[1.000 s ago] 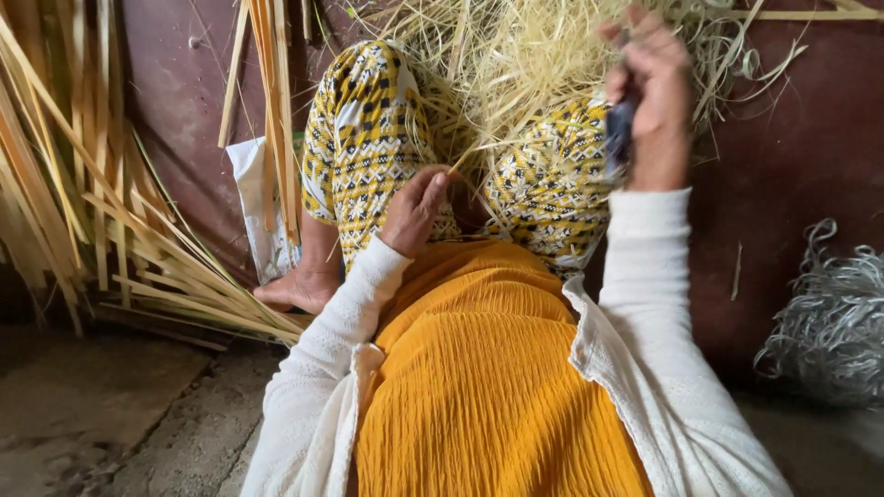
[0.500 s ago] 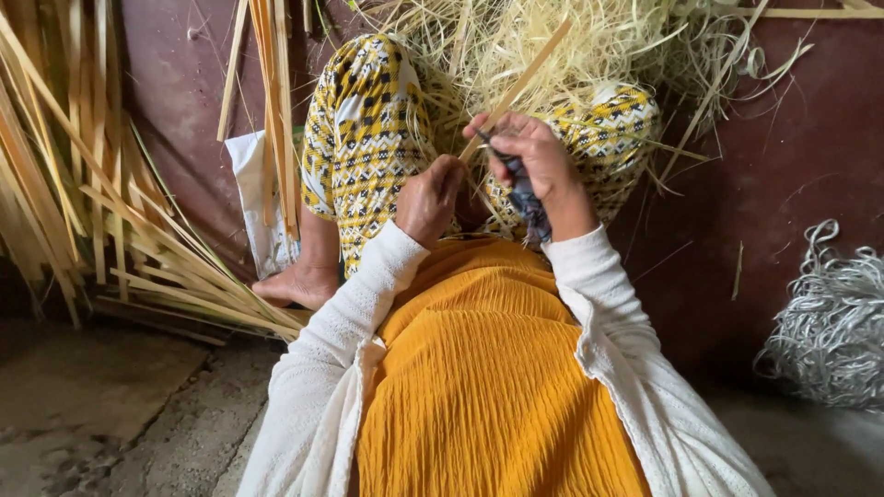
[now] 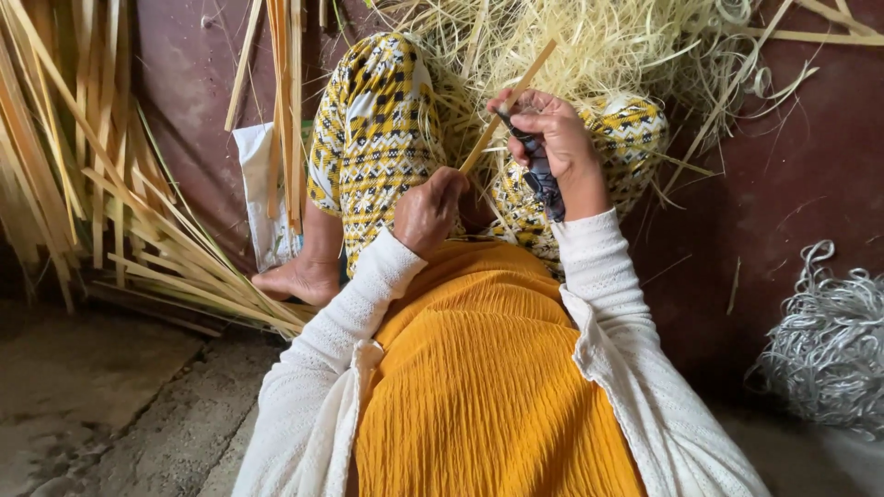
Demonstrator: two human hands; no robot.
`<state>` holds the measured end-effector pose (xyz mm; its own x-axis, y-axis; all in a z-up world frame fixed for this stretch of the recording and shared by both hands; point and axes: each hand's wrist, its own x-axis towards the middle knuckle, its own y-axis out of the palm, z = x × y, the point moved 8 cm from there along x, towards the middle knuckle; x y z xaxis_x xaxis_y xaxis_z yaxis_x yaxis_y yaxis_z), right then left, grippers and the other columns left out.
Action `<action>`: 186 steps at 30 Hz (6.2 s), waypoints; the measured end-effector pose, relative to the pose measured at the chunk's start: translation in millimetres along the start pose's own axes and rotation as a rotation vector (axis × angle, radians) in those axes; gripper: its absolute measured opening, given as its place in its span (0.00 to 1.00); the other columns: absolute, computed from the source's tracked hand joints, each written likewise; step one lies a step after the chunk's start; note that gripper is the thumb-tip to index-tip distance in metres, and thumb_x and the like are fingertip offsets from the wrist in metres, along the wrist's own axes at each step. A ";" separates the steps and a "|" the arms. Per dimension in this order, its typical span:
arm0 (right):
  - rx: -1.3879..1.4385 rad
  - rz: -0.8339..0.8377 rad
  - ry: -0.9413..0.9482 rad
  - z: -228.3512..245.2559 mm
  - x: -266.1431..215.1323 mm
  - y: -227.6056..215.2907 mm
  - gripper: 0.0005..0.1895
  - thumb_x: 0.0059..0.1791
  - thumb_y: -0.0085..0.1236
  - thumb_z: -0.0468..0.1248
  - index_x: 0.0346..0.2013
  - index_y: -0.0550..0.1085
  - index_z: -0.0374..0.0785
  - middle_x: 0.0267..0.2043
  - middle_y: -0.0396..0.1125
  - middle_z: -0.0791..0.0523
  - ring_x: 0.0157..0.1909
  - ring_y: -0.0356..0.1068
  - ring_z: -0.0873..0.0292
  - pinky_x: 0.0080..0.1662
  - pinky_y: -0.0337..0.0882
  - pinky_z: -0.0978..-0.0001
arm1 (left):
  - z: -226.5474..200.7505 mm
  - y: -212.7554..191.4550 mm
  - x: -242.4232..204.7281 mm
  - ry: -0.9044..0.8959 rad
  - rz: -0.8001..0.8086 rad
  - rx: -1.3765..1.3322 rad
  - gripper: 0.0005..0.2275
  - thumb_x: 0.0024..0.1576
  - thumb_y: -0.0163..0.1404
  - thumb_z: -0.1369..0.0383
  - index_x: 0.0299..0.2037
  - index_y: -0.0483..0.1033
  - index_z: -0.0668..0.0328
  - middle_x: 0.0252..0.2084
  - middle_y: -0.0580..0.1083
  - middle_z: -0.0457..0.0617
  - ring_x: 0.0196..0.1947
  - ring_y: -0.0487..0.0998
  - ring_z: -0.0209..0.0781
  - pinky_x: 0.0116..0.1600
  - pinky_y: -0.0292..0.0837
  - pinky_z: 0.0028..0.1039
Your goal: A person sits on the floor and uses a small knife to shave thin strips of bamboo for crafting.
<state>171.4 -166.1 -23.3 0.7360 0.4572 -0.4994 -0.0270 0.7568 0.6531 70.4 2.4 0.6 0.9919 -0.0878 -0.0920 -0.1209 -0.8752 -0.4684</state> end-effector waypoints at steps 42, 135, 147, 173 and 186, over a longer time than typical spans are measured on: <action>-0.191 -0.501 -0.115 57.5 26.6 -99.0 0.12 0.53 0.45 0.29 0.51 0.70 0.33 0.43 0.74 0.52 0.24 0.67 0.69 0.27 0.69 0.81 | 244.4 -158.4 32.9 -0.554 -0.771 0.401 0.13 0.51 0.56 0.72 0.46 0.76 0.43 0.47 0.72 0.44 0.48 0.71 0.43 0.52 0.74 0.37; -0.179 -0.426 -0.117 56.1 38.0 -100.6 0.19 0.53 0.45 0.30 0.60 0.68 0.36 0.48 0.71 0.52 0.27 0.68 0.67 0.28 0.73 0.81 | 175.4 -183.8 54.8 -0.079 -0.881 0.070 0.17 0.63 0.45 0.75 0.49 0.62 0.27 0.24 0.71 0.36 0.18 0.70 0.27 0.16 0.71 0.17; -0.102 -0.198 -0.172 44.5 -4.5 -85.9 0.22 0.54 0.41 0.28 0.64 0.65 0.42 0.52 0.69 0.49 0.25 0.62 0.70 0.25 0.62 0.85 | 10.8 -95.9 58.7 -0.155 -0.095 -0.597 0.07 0.61 0.44 0.69 0.44 0.72 0.63 0.34 0.73 0.45 0.25 0.68 0.31 0.29 0.64 0.21; -0.338 0.007 -0.234 8.9 -93.5 80.8 0.20 0.51 0.47 0.26 0.56 0.58 0.40 0.54 0.66 0.41 0.20 0.69 0.64 0.20 0.68 0.78 | -102.3 -16.5 23.1 -0.020 0.284 -0.364 0.13 0.61 0.42 0.60 0.45 0.73 0.60 0.34 0.76 0.69 0.38 0.76 0.74 0.43 0.71 0.56; -0.378 -0.164 -0.258 5.5 -104.0 62.0 0.14 0.50 0.50 0.26 0.51 0.63 0.32 0.44 0.69 0.43 0.18 0.68 0.60 0.17 0.67 0.75 | -85.5 -9.8 11.9 0.045 0.139 -0.236 0.12 0.63 0.43 0.58 0.30 0.73 0.51 0.21 0.76 0.50 0.28 0.79 0.59 0.34 0.75 0.42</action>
<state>96.8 -169.3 72.3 0.8934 0.2236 -0.3898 -0.1055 0.9476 0.3016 86.8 -30.8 79.2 0.9677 -0.2315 -0.0994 -0.2489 -0.9393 -0.2361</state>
